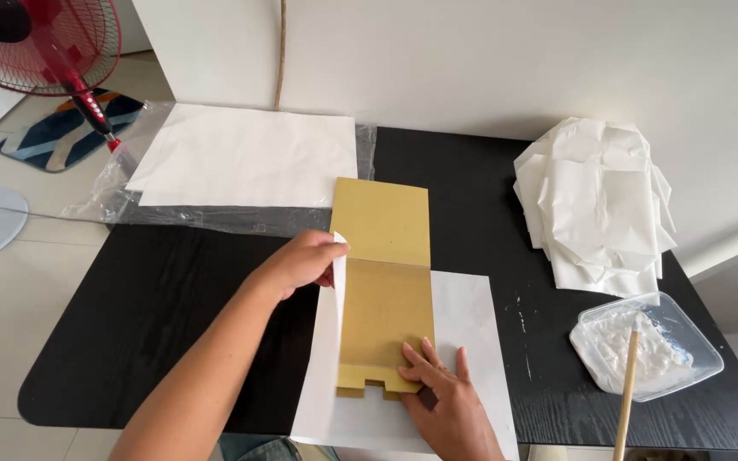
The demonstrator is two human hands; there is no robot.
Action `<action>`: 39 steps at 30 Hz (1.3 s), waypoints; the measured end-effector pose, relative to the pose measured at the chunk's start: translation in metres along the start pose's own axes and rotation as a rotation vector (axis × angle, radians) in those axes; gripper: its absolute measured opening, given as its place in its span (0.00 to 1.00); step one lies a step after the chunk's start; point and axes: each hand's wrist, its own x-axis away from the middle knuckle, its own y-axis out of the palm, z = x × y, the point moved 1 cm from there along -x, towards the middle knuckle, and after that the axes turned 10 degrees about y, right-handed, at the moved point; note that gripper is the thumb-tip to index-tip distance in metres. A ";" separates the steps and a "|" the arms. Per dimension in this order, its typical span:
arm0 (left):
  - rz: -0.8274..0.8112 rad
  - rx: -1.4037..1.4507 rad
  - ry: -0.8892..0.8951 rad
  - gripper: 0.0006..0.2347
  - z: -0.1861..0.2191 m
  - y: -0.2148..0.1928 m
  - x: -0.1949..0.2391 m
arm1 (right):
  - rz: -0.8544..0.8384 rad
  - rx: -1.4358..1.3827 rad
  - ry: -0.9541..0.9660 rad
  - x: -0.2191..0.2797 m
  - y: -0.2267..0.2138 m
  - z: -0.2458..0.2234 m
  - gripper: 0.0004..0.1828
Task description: Folding material around a template and applying glue with a brush to assemble a bag.
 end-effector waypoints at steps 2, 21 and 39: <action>-0.026 0.003 0.027 0.12 -0.004 0.010 -0.004 | -0.098 0.053 0.046 0.002 -0.007 -0.008 0.14; -0.101 -0.576 0.218 0.13 -0.016 0.041 0.013 | -0.133 0.086 -0.001 0.003 -0.009 -0.005 0.11; -0.193 -1.124 0.805 0.34 -0.070 0.040 0.046 | -0.094 0.084 0.010 -0.010 0.003 0.011 0.08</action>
